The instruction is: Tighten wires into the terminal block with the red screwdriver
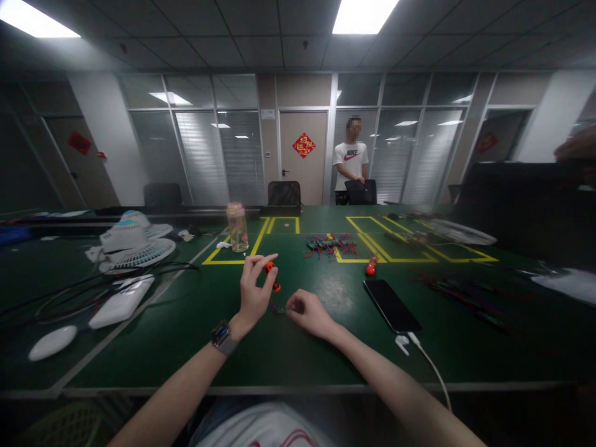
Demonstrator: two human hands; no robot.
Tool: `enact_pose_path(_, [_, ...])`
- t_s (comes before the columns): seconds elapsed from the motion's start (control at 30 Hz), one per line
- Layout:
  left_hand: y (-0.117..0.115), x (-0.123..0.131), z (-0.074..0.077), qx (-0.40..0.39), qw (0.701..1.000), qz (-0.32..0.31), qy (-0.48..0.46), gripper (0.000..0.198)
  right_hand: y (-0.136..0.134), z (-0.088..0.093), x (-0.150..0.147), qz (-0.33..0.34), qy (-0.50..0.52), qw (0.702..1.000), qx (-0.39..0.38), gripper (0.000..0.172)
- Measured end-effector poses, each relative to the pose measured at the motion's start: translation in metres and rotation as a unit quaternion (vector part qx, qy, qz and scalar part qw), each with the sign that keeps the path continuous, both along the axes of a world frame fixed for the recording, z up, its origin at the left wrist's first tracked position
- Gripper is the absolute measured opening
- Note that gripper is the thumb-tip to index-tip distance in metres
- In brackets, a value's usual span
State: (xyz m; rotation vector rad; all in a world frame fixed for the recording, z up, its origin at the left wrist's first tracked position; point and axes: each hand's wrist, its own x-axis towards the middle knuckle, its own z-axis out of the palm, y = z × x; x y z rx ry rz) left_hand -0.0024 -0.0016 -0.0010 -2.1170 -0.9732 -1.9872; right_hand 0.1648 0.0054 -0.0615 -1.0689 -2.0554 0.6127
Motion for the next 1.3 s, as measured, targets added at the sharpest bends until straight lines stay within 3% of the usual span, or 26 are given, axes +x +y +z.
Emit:
enact_pose_path(0.17, [-0.0005,-0.0005,-0.0012,-0.015,0.999,-0.035,0.002,0.035,0.0010,-0.0008,0.0003,0.007,0.005,1.000,-0.002,0.014])
enact_pose_path(0.4, [0.0008,0.0005,0.0002,-0.005,1.000,0.002,-0.005,0.023,0.0016,-0.0007,0.0008,0.008,-0.005,1.000,0.000,0.013])
enact_pose_path(0.63, [-0.0008,-0.0008,0.0005,-0.016,0.999,-0.030,0.006,0.035,0.0018,-0.0015,0.0002,0.010,0.007,1.000,-0.003,0.014])
enact_pose_path(0.93, [0.0006,-0.0002,0.0014,-0.005,1.000,0.003,0.000,0.022,0.0000,0.0012,0.0012,0.007,-0.001,1.000,0.002,0.012])
enact_pose_path(1.13, [-0.0008,-0.0014,0.0000,-0.021,0.999,-0.041,0.005,0.035,-0.0001,0.0013,0.0002,0.007,0.002,1.000,-0.001,0.013])
enact_pose_path(1.3, [-0.0001,0.0009,0.0006,-0.003,1.000,-0.008,-0.004,0.025,-0.0002,0.0014,-0.0001,0.002,-0.001,1.000,-0.006,0.013])
